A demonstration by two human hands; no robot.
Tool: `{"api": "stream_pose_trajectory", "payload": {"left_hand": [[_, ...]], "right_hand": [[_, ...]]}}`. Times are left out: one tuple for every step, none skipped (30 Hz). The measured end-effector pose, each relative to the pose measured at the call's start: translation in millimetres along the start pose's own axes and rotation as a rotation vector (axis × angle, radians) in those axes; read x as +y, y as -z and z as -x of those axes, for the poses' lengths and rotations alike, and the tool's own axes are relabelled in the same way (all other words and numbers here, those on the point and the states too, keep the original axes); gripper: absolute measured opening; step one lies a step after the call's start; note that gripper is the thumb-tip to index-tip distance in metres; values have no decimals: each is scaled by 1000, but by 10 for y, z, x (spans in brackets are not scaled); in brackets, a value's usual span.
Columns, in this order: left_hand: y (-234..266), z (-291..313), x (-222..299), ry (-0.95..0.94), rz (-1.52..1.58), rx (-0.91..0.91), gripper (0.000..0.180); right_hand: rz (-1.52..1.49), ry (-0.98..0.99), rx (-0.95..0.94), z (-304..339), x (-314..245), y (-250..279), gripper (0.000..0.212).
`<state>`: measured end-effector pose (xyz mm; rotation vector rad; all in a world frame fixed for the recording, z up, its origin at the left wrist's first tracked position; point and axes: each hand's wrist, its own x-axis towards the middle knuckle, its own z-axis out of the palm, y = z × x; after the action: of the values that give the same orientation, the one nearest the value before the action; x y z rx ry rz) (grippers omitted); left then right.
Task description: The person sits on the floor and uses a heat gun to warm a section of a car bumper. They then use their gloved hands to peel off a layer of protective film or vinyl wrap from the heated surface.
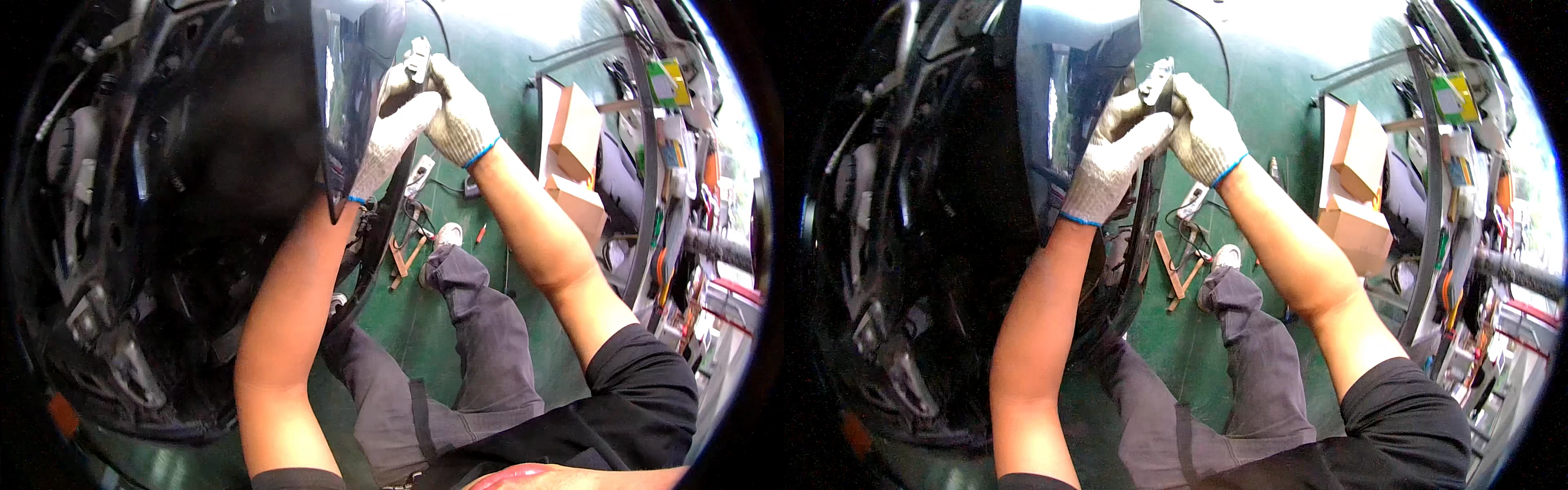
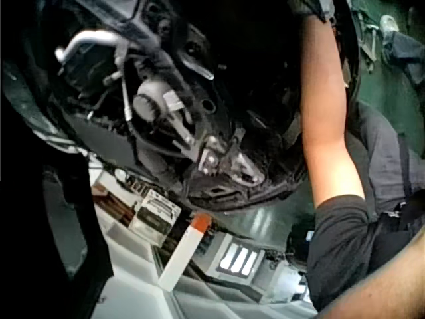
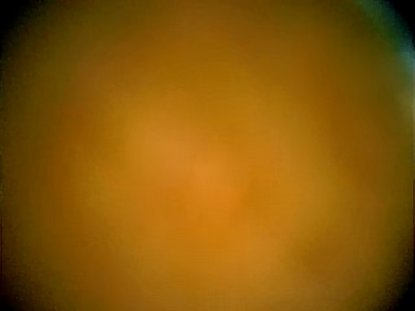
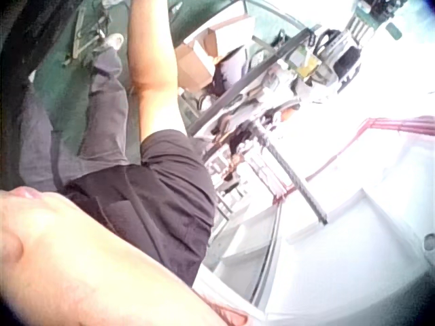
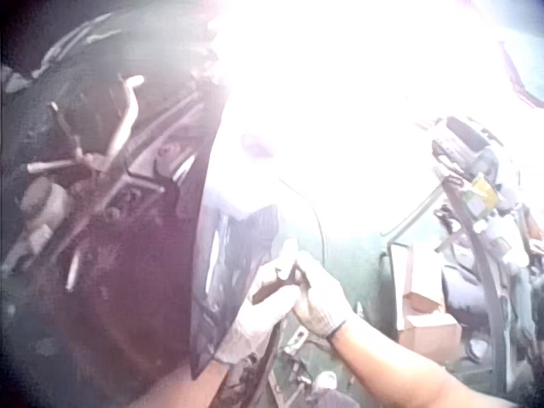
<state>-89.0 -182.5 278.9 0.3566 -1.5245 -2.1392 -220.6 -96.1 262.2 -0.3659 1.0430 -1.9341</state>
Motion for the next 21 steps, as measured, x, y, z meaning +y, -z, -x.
{"api": "stream_pose_trajectory", "payload": {"left_hand": [[25,6,-51,2,5,1,30],[85,-10,-90,-40,-59,-32,32],[120,-57,-164,-81,-45,-50,31],[135,-84,-256,-117,-24,-70,30],[145,-154,-269,-119,-5,-81,30],[161,-175,-295,-113,19,-88,30],[163,-153,-321,-95,47,-96,29],[176,-147,-325,-114,16,-96,29],[167,-98,-243,-138,-26,-95,29],[181,-60,-154,-159,-179,-103,28],[185,-4,24,-178,-334,-114,29],[196,30,153,-206,-492,-111,29],[201,35,183,-222,-496,-117,30],[184,25,184,-237,-491,-136,31],[178,17,211,-254,-496,-147,32],[168,30,222,-323,-560,-115,29],[182,37,209,-316,-548,-122,26],[163,18,190,-309,-494,-144,26],[142,-14,180,-299,-440,-168,25],[176,-24,145,-294,-421,-172,24],[179,-18,138,-286,-400,-184,24]], "right_hand": [[-125,-48,-33,-11,21,27,27],[640,284,-49,-15,75,136,26],[1406,612,-63,-18,97,214,26],[1472,592,-57,-21,96,287,29],[1435,605,-50,-60,100,291,31],[1399,607,-44,-55,139,296,33],[1266,629,-44,-31,194,302,32],[1375,652,-23,-28,196,288,32],[1473,679,0,27,175,241,32],[1572,706,28,72,152,197,31],[1606,712,39,114,159,185,32],[1637,726,42,123,147,134,33],[1669,739,45,113,130,95,33],[1273,610,-6,4,218,250,36],[1257,647,-21,14,214,178,37],[1243,685,-36,66,228,108,38],[1239,723,-49,84,220,60,39],[1221,769,-47,111,219,105,42],[1209,822,-50,119,215,130,45],[1315,847,1,159,249,67,45],[1423,869,64,205,242,24,45]]}}
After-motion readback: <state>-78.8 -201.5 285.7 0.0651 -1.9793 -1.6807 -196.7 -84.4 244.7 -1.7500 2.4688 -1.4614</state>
